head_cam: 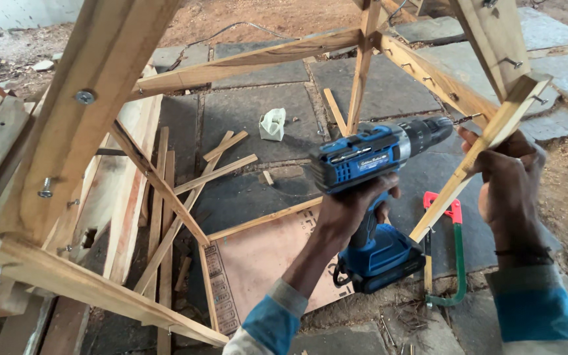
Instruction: The person uses a cordless drill to fasten screws into a wooden frame structure. They then sort through a pile of screws and wall anchors on the ground, picking up screws and placing them into a pink container.
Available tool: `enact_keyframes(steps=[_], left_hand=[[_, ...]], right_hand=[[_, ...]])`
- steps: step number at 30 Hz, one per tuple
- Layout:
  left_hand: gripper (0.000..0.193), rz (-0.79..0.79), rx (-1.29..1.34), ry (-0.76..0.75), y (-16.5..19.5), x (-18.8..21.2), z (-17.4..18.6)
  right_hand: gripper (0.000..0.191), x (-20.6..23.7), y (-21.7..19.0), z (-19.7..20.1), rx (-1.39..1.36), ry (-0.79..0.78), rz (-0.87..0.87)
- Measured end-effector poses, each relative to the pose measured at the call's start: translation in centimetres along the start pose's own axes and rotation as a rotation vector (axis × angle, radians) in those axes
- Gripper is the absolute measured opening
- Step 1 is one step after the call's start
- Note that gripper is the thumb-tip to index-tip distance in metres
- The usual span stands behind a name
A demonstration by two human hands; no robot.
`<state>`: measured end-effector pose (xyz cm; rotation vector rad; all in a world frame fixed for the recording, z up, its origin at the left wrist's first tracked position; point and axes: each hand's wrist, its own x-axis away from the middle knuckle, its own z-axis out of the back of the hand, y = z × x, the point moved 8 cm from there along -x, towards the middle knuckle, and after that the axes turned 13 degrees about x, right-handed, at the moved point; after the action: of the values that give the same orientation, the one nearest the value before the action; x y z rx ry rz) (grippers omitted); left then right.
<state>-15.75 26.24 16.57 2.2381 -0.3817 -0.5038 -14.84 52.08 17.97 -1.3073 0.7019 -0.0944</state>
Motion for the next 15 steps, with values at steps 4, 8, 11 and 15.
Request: enact_keyframes(steps=[4, 8, 11, 15], left_hand=[[0.019, 0.061, 0.029, 0.005, 0.48, -0.39, -0.09], [0.019, 0.072, 0.014, 0.020, 0.67, -0.48, -0.12], [0.019, 0.065, 0.025, 0.011, 0.74, -0.49, -0.20], [0.019, 0.053, 0.008, 0.011, 0.63, -0.37, -0.18]], right_hand=[[0.026, -0.14, 0.36, 0.11, -0.036, 0.000, -0.003], [0.031, -0.19, 0.36, 0.01, -0.027, 0.007, -0.019], [0.034, -0.10, 0.04, -0.16, -0.036, 0.009, -0.026], [0.032, -0.07, -0.41, -0.54, -0.095, -0.014, -0.002]])
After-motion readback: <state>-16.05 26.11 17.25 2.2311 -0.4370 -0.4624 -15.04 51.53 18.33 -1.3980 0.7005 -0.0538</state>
